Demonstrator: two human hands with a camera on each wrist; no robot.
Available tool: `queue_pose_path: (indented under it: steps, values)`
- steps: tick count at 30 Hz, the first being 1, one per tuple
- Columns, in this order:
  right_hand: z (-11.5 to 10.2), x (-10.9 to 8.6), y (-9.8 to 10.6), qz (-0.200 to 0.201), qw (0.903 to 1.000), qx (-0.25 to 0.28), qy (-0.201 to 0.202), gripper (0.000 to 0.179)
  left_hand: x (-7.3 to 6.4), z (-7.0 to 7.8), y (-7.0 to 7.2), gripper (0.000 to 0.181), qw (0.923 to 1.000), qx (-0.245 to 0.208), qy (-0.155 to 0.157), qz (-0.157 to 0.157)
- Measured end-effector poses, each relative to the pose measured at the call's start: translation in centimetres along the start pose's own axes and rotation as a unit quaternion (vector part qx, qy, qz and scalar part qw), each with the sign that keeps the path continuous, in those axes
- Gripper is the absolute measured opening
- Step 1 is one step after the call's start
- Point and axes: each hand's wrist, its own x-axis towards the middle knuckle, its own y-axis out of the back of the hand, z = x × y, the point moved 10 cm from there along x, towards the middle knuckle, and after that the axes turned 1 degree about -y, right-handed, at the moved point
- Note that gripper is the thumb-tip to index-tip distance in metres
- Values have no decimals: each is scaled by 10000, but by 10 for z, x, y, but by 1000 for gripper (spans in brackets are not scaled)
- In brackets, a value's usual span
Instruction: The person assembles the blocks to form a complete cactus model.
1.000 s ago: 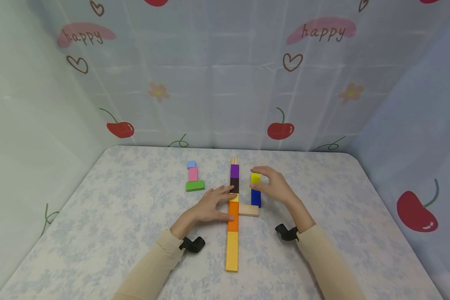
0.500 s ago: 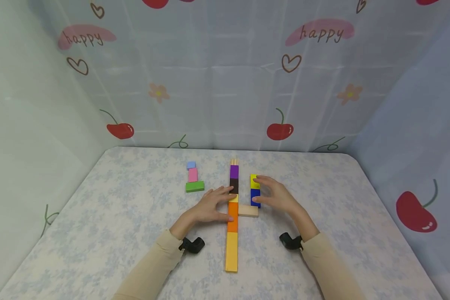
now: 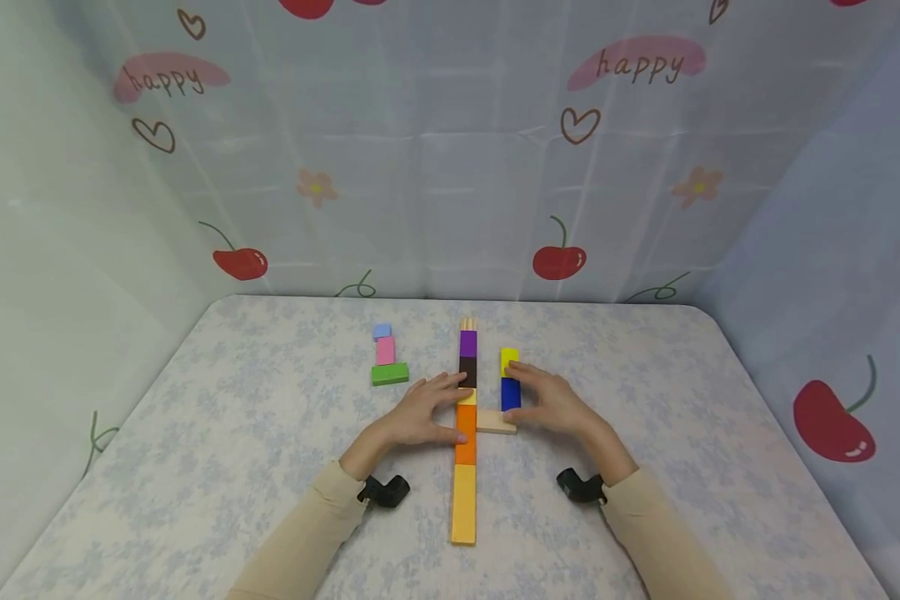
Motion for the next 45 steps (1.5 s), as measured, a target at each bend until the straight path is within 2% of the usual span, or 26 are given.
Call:
queue_pose_path:
  steps: [7, 17, 45]
  values:
    - [-4, 0, -4, 1, 9992, -367, 139, 74, -1, 0, 0, 73, 10000, -42, -19, -2]
    - [-5, 0, -6, 7, 9980, -594, 217, 75, -1, -3, -2, 73, 10000, -74, 19, -26]
    - [-5, 0, -4, 70, 9976, -672, 160, 74, 1, 0, 0, 74, 9998, 179, 104, -49]
